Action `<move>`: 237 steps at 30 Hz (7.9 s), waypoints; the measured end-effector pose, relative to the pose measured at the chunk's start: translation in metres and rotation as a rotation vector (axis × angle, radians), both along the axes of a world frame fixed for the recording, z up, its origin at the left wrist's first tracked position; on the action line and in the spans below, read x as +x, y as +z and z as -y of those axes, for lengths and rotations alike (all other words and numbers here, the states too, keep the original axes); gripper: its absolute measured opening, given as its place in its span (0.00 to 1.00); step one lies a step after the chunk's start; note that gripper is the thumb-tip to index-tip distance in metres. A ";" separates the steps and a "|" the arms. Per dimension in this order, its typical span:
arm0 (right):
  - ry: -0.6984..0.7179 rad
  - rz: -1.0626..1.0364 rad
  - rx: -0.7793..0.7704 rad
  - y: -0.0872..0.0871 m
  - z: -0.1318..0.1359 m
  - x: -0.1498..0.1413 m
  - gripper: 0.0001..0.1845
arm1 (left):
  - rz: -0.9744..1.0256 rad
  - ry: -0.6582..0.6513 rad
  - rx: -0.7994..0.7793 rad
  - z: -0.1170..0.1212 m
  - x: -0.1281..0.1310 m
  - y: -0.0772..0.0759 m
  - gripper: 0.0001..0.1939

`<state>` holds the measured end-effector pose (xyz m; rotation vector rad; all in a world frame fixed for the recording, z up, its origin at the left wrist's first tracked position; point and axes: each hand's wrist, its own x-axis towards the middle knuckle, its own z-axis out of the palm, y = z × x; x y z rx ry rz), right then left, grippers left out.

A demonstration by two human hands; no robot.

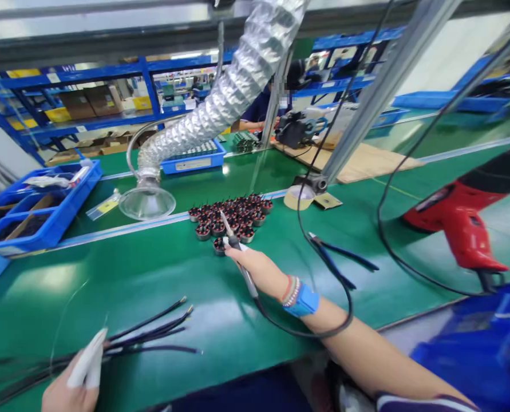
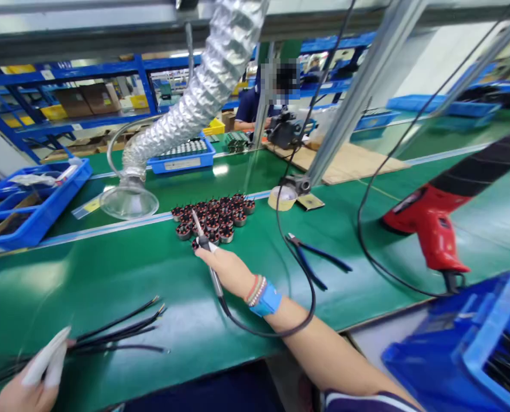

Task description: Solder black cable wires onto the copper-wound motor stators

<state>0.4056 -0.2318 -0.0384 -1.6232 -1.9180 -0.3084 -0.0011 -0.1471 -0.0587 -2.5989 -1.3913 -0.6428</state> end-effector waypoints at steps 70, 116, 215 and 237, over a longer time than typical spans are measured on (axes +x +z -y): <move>0.080 -0.119 0.168 -0.028 -0.031 -0.075 0.15 | -0.325 -0.396 -0.191 0.015 0.035 0.012 0.14; 0.079 -0.212 0.144 -0.031 -0.030 -0.077 0.14 | -0.152 -0.129 -0.409 -0.113 0.127 0.049 0.12; 0.012 -0.470 0.015 -0.034 -0.008 -0.082 0.27 | -0.300 -0.555 -0.756 -0.023 0.132 0.041 0.08; -0.028 -0.407 0.281 0.022 -0.007 -0.121 0.18 | 0.424 -0.483 -0.659 -0.049 0.128 0.071 0.07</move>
